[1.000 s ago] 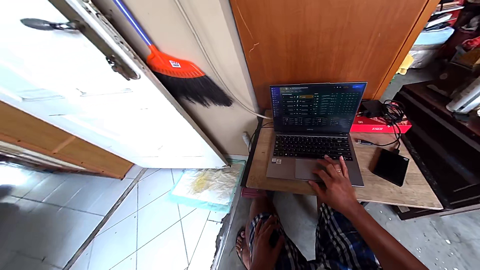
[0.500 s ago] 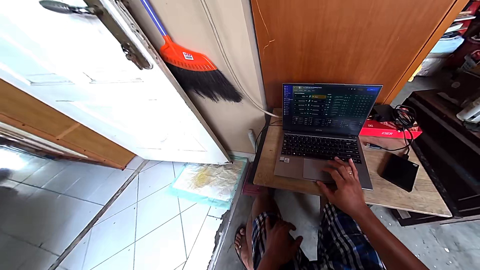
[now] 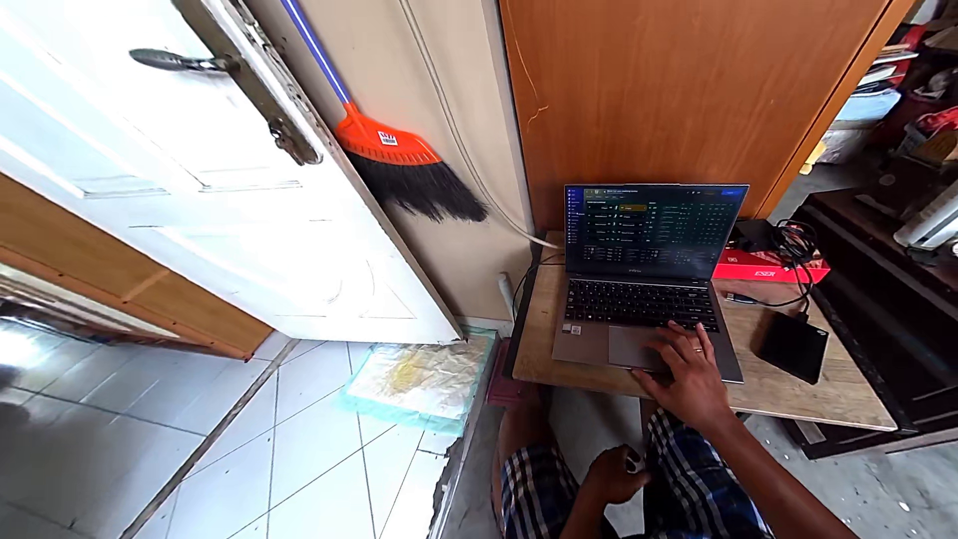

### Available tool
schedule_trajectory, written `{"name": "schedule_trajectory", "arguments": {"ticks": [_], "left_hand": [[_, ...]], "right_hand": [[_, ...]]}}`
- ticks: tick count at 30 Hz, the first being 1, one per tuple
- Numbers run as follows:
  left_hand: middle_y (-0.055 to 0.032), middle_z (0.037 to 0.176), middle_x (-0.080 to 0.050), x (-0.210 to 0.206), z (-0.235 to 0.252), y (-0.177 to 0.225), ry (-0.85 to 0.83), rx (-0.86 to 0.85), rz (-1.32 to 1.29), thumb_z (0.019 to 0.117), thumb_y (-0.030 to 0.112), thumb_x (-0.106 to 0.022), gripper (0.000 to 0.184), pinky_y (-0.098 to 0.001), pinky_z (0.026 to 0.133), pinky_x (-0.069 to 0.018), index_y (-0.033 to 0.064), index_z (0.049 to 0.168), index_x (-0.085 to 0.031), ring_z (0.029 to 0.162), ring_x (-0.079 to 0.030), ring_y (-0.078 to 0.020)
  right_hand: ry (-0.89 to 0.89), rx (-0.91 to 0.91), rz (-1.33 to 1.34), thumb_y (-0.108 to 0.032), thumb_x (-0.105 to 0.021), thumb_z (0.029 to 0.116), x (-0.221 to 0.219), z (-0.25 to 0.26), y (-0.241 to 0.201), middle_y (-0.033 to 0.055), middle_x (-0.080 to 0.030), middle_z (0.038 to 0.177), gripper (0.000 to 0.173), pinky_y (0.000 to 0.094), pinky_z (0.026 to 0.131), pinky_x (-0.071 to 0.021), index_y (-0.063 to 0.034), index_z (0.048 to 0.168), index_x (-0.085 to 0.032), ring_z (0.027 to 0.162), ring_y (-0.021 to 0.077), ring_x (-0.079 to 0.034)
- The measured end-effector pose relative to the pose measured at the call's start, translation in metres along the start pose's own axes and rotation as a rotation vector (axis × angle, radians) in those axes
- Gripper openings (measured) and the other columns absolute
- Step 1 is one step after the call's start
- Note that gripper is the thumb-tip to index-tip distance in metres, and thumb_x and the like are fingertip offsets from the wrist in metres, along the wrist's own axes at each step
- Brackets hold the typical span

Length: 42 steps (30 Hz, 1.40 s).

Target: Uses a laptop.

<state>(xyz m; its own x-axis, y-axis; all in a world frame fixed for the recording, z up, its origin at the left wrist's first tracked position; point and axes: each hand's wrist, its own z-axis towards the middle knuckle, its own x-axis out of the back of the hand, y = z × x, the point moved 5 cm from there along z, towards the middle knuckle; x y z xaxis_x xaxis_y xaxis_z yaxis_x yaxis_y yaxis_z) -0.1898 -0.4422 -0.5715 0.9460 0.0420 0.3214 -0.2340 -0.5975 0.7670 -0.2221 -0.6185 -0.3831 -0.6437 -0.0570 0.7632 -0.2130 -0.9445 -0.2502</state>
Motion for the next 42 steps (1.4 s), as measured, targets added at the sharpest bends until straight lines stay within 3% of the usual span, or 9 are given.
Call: {"name": "schedule_trajectory", "arguments": {"ticks": [4,8,11,15,23,31,35,38,42], "left_hand": [[-0.0157,0.125,-0.07,0.012,-0.008,0.007,0.078,-0.029,-0.131,0.0969,0.049,-0.065,0.061,-0.0481,0.1,-0.0541,0.0034,0.137,-0.059,0.111,-0.07,-0.0261],[-0.0131,0.122,-0.071,-0.001,-0.016,0.02,0.032,-0.021,-0.055,0.093,0.055,-0.065,0.066,-0.0537,0.098,-0.0543,0.0066,0.136,-0.06,0.108,-0.071,-0.0271],[-0.0165,0.118,-0.071,-0.012,-0.024,0.036,0.017,-0.037,0.033,0.0901,0.062,-0.064,0.074,-0.0584,0.096,-0.0531,0.0054,0.138,-0.057,0.109,-0.069,-0.0315],[-0.0208,0.123,-0.068,-0.022,-0.031,0.051,0.002,-0.061,0.111,0.0895,0.064,-0.063,0.083,-0.059,0.098,-0.0516,0.0017,0.143,-0.051,0.115,-0.066,-0.0347],[-0.0225,0.132,-0.064,-0.031,-0.043,0.066,-0.013,-0.032,0.185,0.0885,0.066,-0.063,0.092,-0.0585,0.1,-0.0509,-0.001,0.149,-0.044,0.12,-0.064,-0.0354],[-0.0234,0.132,-0.064,-0.039,-0.053,0.076,-0.028,-0.005,0.28,0.0897,0.065,-0.063,0.094,-0.0593,0.098,-0.0517,-0.0006,0.153,-0.039,0.118,-0.065,-0.0379],[-0.0232,0.131,-0.064,-0.041,-0.054,0.077,-0.013,-0.019,0.288,0.0896,0.065,-0.063,0.093,-0.0598,0.099,-0.0515,0.0,0.152,-0.04,0.118,-0.065,-0.0379],[-0.0222,0.132,-0.064,-0.039,-0.05,0.071,0.002,-0.048,0.249,0.0899,0.063,-0.064,0.09,-0.0593,0.1,-0.0508,0.0019,0.152,-0.042,0.12,-0.065,-0.0363],[-0.0189,0.13,-0.066,-0.035,-0.039,0.059,0.019,-0.061,0.16,0.0904,0.063,-0.064,0.082,-0.0581,0.101,-0.0508,0.0066,0.148,-0.049,0.12,-0.065,-0.0332]], "right_hand": [[-0.023,-0.016,-0.012,-0.064,-0.063,0.0892,0.001,0.001,-0.002,0.011,-0.065,0.136,0.056,0.0631,0.124,-0.0198,-0.0167,0.118,-0.073,0.143,0.0335,-0.047],[-0.009,-0.006,-0.009,-0.063,-0.065,0.0891,0.001,0.001,-0.003,0.0115,-0.066,0.135,0.053,0.0645,0.124,-0.0193,-0.018,0.114,-0.077,0.142,0.0349,-0.048],[0.021,0.021,0.009,-0.06,-0.066,0.09,0.002,0.0,-0.003,0.0123,-0.068,0.132,0.048,0.0645,0.124,-0.0202,-0.0177,0.11,-0.078,0.141,0.0347,-0.049],[0.038,0.033,0.023,-0.058,-0.068,0.09,0.003,-0.001,-0.003,0.0122,-0.068,0.131,0.045,0.0643,0.124,-0.0207,-0.0178,0.107,-0.079,0.14,0.0339,-0.05],[0.045,0.033,0.026,-0.057,-0.069,0.0895,0.004,-0.002,-0.003,0.0115,-0.069,0.13,0.043,0.0646,0.123,-0.0208,-0.0187,0.105,-0.08,0.139,0.0336,-0.051],[0.051,0.031,0.03,-0.056,-0.069,0.0902,0.005,-0.002,-0.004,0.0118,-0.069,0.129,0.041,0.065,0.123,-0.021,-0.0189,0.104,-0.081,0.139,0.0344,-0.052],[0.034,0.017,0.025,-0.058,-0.069,0.0895,0.005,-0.002,-0.004,0.0115,-0.068,0.132,0.045,0.0636,0.123,-0.0215,-0.0179,0.109,-0.078,0.14,0.0339,-0.051],[0.016,0.013,0.027,-0.058,-0.068,0.09,0.002,-0.001,-0.004,0.0116,-0.068,0.132,0.044,0.0634,0.124,-0.0205,-0.0177,0.106,-0.079,0.141,0.0335,-0.049],[-0.04,-0.001,-0.015,-0.059,-0.064,0.0919,0.003,-0.001,-0.005,0.0099,-0.064,0.138,0.051,0.0622,0.124,-0.0204,-0.0177,0.12,-0.072,0.144,0.0318,-0.046]]}}
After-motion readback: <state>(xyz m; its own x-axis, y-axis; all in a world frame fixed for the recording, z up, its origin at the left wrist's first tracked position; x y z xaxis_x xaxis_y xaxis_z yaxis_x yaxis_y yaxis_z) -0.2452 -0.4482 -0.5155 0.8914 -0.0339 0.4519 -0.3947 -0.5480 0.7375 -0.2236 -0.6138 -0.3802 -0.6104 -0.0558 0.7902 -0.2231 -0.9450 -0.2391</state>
